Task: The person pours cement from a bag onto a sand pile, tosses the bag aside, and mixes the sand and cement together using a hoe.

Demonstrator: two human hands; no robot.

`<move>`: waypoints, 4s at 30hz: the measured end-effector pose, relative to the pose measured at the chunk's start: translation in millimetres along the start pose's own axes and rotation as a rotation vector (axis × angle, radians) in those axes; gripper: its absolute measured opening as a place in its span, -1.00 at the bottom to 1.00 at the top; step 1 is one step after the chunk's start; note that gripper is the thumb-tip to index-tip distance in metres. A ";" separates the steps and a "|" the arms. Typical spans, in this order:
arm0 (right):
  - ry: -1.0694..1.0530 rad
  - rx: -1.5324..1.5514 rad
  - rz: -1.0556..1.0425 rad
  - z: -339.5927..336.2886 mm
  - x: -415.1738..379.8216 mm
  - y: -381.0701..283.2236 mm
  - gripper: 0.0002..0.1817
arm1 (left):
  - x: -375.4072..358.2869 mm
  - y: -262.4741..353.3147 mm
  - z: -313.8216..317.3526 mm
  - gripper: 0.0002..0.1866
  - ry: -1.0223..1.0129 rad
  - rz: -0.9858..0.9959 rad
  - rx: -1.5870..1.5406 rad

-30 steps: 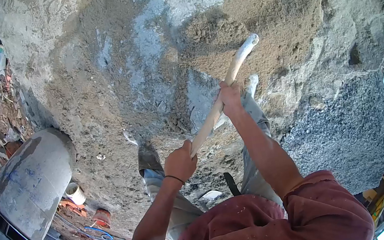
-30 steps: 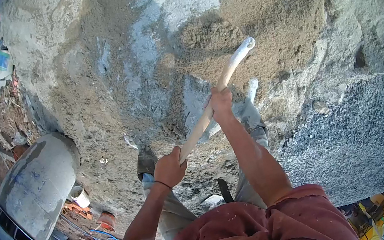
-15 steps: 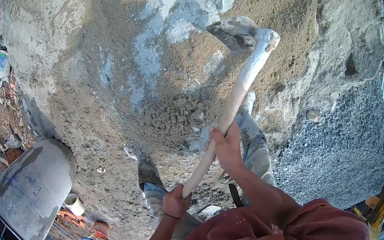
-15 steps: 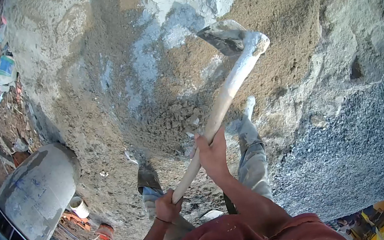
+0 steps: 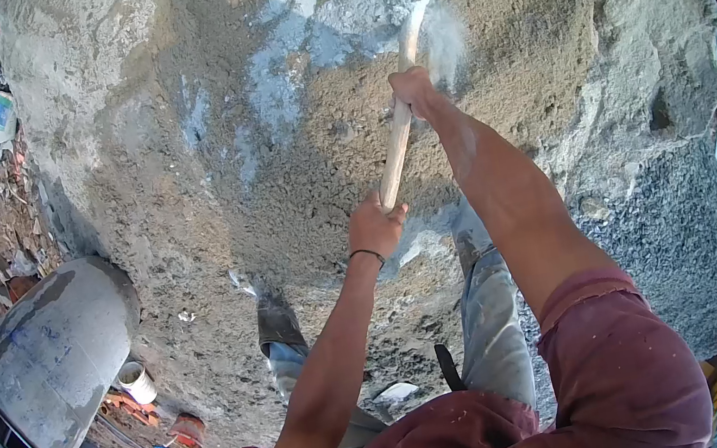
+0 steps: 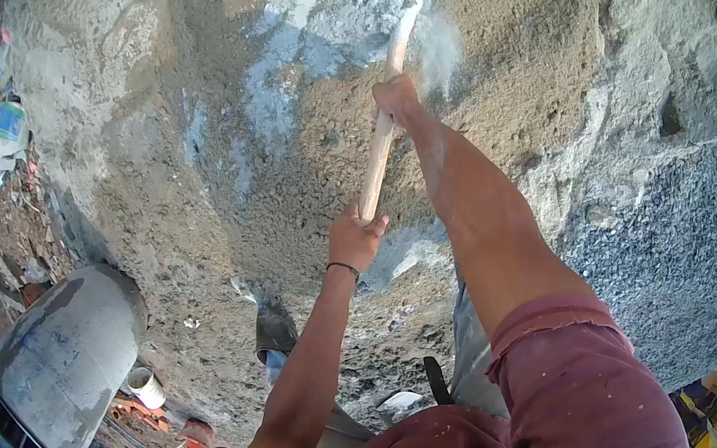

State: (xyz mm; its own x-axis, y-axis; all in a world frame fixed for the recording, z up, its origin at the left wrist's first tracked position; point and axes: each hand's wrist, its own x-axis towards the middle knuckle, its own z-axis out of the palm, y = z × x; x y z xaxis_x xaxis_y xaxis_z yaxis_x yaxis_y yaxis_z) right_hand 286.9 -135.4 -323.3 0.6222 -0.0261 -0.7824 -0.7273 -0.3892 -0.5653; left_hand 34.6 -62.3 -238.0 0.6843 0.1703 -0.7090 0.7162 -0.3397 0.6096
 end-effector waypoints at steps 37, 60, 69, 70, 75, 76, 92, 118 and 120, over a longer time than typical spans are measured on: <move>0.232 0.223 -0.602 -157.1 -159.4 -127.8 -0.70 | 23.8 105.8 32.5 -0.71 0.235 0.500 0.053; -0.220 0.096 0.274 -5.4 -125.5 77.9 -0.61 | -139.5 -70.0 4.6 -0.55 -0.115 -0.125 -0.110; -0.060 0.488 0.453 75.8 -332.0 178.3 -0.90 | -406.5 -140.2 -97.9 -0.67 -0.183 -0.264 0.004; -0.048 0.523 0.524 78.4 -363.6 181.2 -0.90 | -432.0 -143.3 -108.5 -0.69 -0.187 -0.267 0.054; -0.097 0.584 0.727 96.9 -452.6 204.6 -0.89 | -516.2 -191.1 -134.3 -0.62 -0.134 -0.268 0.033; -0.095 0.582 0.757 100.7 -451.6 203.5 -0.91 | -511.4 -196.5 -129.6 -0.62 -0.126 -0.260 0.037; -0.132 0.258 -1.077 -0.1 -216.7 -278.6 -0.52 | 30.4 135.5 -139.6 -0.52 0.494 0.635 -0.271; -0.092 -0.228 -0.089 228.8 -155.1 21.4 -0.61 | -133.3 -160.5 -79.5 -0.57 0.020 -0.099 -0.544; -0.090 -0.165 -0.040 220.4 -219.5 44.6 -0.61 | -198.4 -169.1 -83.3 -0.55 0.038 -0.099 -0.503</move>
State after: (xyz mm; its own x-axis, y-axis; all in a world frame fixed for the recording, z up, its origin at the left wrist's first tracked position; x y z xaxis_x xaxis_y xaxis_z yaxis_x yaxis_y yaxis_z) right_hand 54.1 55.9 -234.3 0.6157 0.0717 -0.7847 -0.6404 -0.5346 -0.5514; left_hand -210.9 38.4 -171.0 0.6078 0.2156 -0.7643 0.7487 0.1651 0.6420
